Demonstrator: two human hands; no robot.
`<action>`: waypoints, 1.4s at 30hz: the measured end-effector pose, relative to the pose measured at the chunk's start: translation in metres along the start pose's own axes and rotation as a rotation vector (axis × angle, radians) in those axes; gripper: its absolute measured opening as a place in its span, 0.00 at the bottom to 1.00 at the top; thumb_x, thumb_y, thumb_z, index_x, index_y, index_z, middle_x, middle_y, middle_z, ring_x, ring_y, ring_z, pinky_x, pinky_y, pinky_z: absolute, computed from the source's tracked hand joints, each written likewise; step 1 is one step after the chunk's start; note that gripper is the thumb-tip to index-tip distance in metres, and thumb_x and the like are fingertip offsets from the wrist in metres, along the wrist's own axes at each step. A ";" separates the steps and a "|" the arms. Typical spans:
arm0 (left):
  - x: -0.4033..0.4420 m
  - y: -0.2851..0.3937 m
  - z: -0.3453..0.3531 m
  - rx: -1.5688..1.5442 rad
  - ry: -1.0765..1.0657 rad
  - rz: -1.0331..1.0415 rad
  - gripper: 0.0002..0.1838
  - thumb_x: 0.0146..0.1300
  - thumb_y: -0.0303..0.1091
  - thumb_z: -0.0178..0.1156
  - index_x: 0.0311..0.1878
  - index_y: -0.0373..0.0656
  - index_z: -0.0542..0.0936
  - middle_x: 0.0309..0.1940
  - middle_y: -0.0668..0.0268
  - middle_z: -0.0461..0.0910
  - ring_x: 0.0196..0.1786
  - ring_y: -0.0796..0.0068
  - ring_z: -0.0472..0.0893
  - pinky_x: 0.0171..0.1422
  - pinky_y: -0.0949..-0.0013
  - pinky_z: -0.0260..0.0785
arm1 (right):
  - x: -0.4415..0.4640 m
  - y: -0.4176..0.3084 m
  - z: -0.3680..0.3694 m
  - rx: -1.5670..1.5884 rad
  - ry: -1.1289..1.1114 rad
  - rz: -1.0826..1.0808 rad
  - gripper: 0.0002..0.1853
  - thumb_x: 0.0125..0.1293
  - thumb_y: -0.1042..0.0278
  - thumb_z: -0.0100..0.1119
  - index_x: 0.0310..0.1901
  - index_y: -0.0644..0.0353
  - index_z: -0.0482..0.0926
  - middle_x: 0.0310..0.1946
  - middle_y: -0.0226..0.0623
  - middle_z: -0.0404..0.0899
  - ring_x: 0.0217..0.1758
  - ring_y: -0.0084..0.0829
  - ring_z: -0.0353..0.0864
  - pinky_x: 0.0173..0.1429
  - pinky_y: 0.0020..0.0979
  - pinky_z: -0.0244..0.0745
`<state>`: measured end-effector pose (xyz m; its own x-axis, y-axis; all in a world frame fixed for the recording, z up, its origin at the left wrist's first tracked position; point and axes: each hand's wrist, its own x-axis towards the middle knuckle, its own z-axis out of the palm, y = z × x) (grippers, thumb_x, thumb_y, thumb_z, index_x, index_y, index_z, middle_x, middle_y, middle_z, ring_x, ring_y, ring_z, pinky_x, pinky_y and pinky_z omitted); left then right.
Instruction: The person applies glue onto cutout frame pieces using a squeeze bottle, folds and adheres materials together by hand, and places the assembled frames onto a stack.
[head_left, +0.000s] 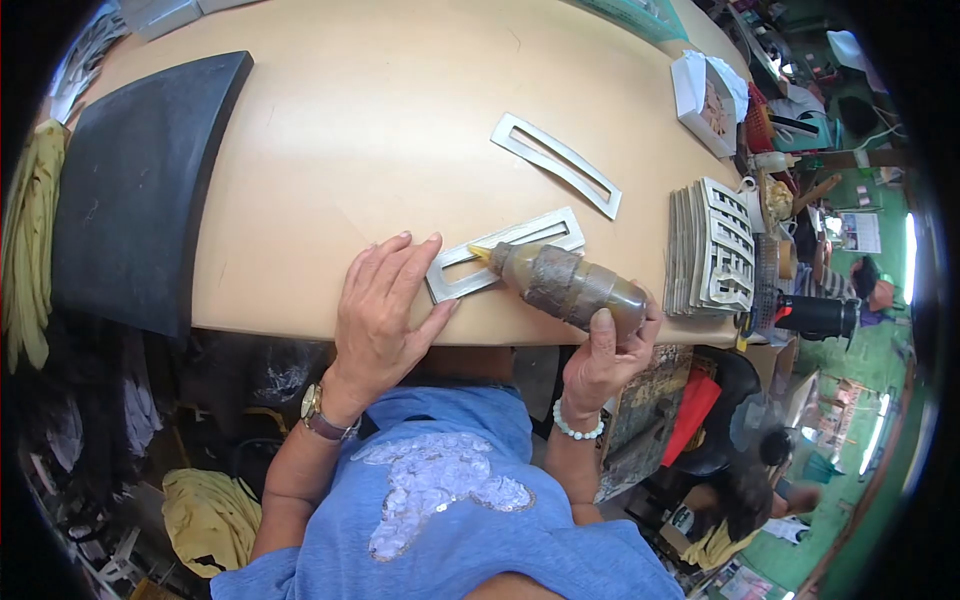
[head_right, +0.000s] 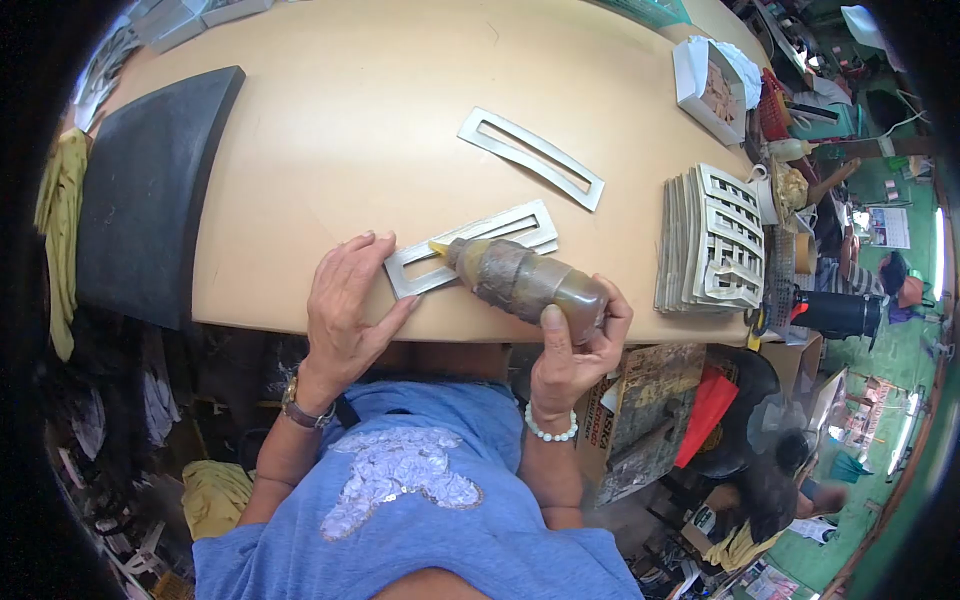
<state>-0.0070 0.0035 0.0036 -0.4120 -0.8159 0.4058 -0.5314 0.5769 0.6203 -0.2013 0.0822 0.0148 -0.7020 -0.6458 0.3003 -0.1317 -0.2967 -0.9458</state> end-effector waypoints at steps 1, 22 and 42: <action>0.001 0.000 0.000 0.005 -0.001 0.000 0.32 0.46 0.31 0.70 0.58 0.38 0.73 0.50 0.55 0.77 0.57 0.53 0.74 0.63 0.54 0.63 | -0.002 -0.002 0.002 -0.001 -0.002 0.018 0.28 0.53 0.72 0.69 0.55 0.67 0.68 0.48 0.35 0.71 0.49 0.24 0.73 0.56 0.25 0.69; 0.000 0.001 0.004 0.053 0.019 0.037 0.28 0.47 0.31 0.69 0.55 0.37 0.75 0.49 0.58 0.78 0.56 0.54 0.75 0.61 0.54 0.65 | 0.019 -0.004 -0.052 0.836 0.079 0.552 0.28 0.66 0.50 0.55 0.59 0.62 0.69 0.54 0.44 0.74 0.55 0.37 0.76 0.49 0.38 0.80; 0.001 0.003 0.005 0.091 0.031 0.048 0.27 0.46 0.31 0.70 0.53 0.38 0.77 0.48 0.56 0.78 0.56 0.54 0.75 0.61 0.54 0.65 | 0.031 -0.003 -0.061 0.002 0.209 -0.021 0.24 0.57 0.76 0.66 0.56 0.65 0.70 0.45 0.37 0.76 0.47 0.28 0.76 0.55 0.28 0.72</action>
<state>-0.0128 0.0048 0.0025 -0.4165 -0.7871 0.4550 -0.5774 0.6156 0.5364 -0.2648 0.1057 0.0190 -0.8291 -0.4794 0.2876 -0.1467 -0.3099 -0.9394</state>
